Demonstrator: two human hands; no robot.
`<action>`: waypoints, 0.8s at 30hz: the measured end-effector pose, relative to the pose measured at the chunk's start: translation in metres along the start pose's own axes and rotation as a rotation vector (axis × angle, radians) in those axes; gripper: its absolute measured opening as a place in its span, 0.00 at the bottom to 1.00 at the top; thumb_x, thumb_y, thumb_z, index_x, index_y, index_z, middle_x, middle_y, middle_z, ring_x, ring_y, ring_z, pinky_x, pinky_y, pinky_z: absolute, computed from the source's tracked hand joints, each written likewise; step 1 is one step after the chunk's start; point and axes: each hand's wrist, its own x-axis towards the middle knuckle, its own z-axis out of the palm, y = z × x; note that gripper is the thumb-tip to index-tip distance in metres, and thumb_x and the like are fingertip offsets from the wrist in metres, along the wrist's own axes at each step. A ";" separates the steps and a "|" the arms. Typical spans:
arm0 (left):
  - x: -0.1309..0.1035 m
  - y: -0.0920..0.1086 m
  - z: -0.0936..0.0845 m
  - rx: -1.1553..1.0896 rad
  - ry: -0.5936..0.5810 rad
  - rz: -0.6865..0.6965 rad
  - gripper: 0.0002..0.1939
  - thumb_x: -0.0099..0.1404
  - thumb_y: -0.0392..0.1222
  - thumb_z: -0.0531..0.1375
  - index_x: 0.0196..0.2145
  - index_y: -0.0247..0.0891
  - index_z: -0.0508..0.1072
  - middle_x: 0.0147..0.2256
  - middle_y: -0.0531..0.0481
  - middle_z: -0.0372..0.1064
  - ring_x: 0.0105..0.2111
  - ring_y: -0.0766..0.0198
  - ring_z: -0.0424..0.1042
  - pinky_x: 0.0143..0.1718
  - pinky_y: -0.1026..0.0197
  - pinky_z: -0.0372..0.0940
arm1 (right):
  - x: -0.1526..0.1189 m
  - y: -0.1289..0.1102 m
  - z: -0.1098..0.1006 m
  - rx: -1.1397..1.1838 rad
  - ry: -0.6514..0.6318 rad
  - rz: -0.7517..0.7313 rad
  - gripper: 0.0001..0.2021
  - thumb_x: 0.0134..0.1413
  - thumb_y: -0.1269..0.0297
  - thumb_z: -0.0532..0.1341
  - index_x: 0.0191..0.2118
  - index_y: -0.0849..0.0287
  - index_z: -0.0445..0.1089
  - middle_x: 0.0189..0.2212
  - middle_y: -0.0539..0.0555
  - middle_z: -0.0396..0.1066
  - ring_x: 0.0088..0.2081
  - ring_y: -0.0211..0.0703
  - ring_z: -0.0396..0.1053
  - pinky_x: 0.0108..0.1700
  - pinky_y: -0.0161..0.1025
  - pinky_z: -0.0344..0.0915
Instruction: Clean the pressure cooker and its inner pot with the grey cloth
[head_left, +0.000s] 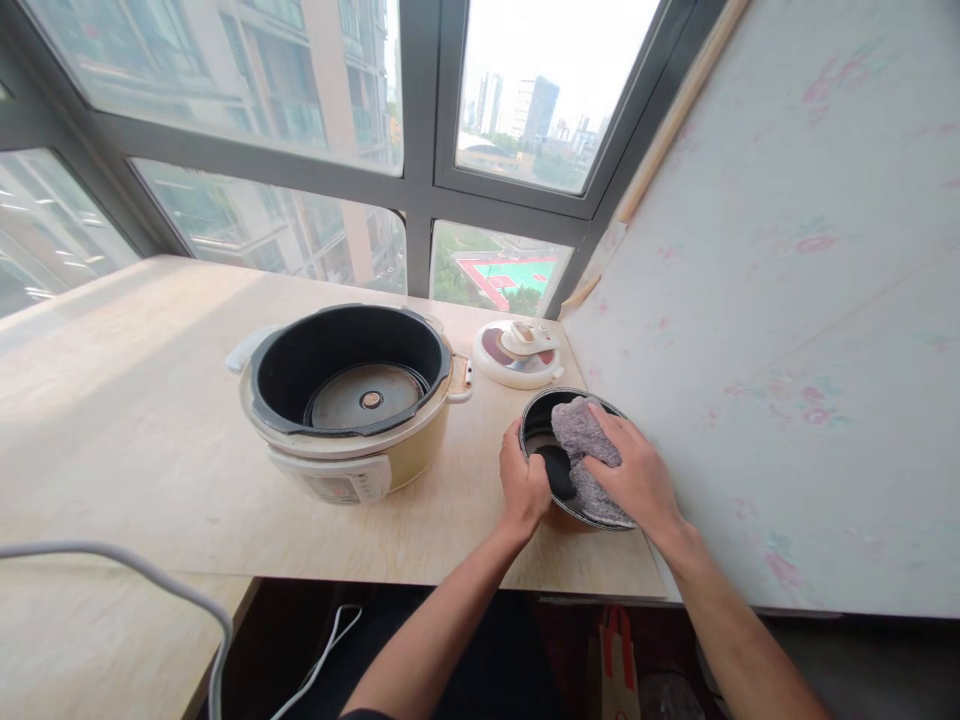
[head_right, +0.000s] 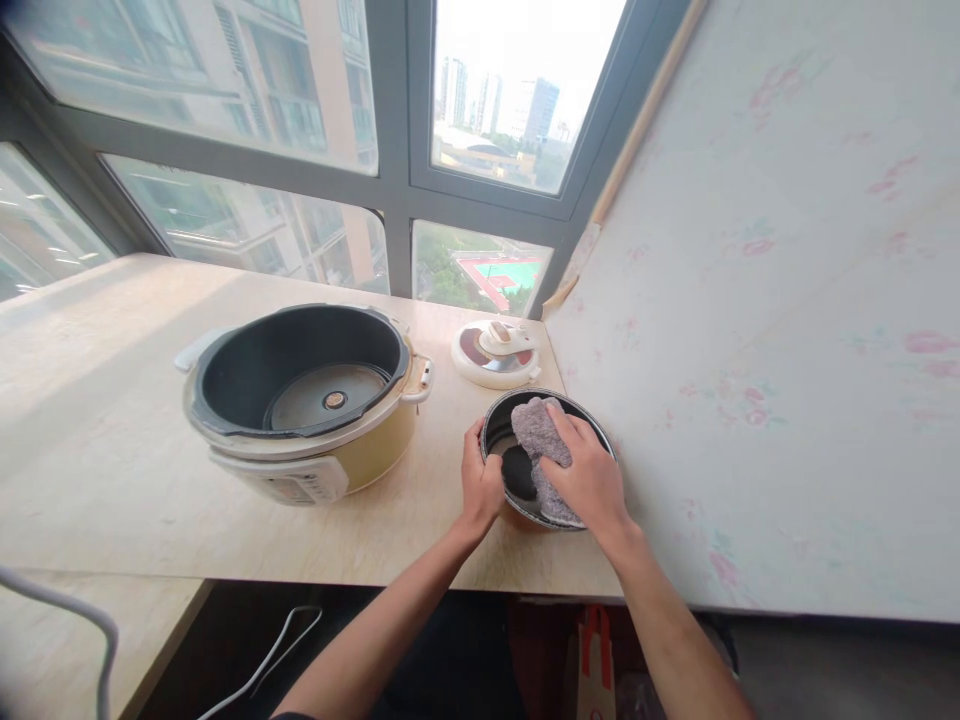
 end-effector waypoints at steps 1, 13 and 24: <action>-0.001 0.000 0.002 0.003 0.006 0.002 0.32 0.58 0.34 0.54 0.62 0.34 0.62 0.62 0.37 0.65 0.63 0.51 0.63 0.67 0.49 0.54 | -0.002 0.004 -0.002 0.072 0.061 0.012 0.32 0.56 0.64 0.59 0.68 0.54 0.62 0.60 0.57 0.68 0.59 0.54 0.68 0.59 0.49 0.67; -0.004 0.036 -0.032 0.225 -0.145 0.050 0.31 0.63 0.41 0.58 0.64 0.34 0.66 0.65 0.32 0.61 0.66 0.45 0.60 0.68 0.44 0.52 | -0.013 -0.013 -0.020 0.677 0.295 0.434 0.29 0.40 0.51 0.70 0.50 0.56 0.73 0.41 0.52 0.77 0.42 0.50 0.74 0.44 0.40 0.70; 0.004 0.160 -0.187 0.014 -0.116 0.129 0.14 0.66 0.49 0.58 0.36 0.37 0.78 0.26 0.49 0.73 0.28 0.62 0.72 0.33 0.60 0.68 | 0.025 -0.095 -0.016 0.925 0.231 0.295 0.23 0.38 0.56 0.69 0.43 0.58 0.74 0.35 0.51 0.76 0.35 0.46 0.72 0.39 0.38 0.69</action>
